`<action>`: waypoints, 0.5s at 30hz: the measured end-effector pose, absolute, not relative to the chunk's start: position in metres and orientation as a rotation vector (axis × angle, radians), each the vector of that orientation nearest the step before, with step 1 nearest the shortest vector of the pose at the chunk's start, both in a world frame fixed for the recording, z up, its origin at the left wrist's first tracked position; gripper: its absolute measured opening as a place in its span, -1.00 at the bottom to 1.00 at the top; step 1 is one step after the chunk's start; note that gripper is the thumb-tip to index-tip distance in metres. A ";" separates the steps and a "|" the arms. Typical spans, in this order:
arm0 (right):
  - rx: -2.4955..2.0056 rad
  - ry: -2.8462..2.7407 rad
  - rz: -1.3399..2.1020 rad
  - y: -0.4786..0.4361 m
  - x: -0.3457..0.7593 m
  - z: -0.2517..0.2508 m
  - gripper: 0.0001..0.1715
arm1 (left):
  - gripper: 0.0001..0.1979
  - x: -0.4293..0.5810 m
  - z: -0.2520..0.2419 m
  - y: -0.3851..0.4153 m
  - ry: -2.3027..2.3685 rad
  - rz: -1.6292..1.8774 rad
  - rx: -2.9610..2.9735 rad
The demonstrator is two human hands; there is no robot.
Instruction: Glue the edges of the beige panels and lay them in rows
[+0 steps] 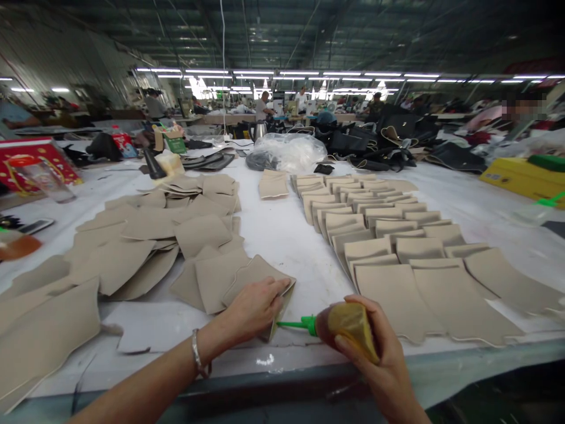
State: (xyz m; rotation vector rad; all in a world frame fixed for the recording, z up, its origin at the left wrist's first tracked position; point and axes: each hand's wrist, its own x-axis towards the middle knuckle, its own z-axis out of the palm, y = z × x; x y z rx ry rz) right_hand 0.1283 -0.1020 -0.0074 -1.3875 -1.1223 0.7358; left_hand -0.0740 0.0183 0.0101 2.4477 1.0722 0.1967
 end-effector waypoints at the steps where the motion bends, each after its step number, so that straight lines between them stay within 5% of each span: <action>1: -1.381 -1.129 0.735 -0.102 0.129 -0.008 -0.41 | -0.56 -0.074 0.010 0.018 1.072 0.196 2.446; 15: -1.386 -1.221 0.703 -0.092 0.146 -0.019 -0.43 | -0.56 -0.074 0.010 0.022 1.047 0.188 2.419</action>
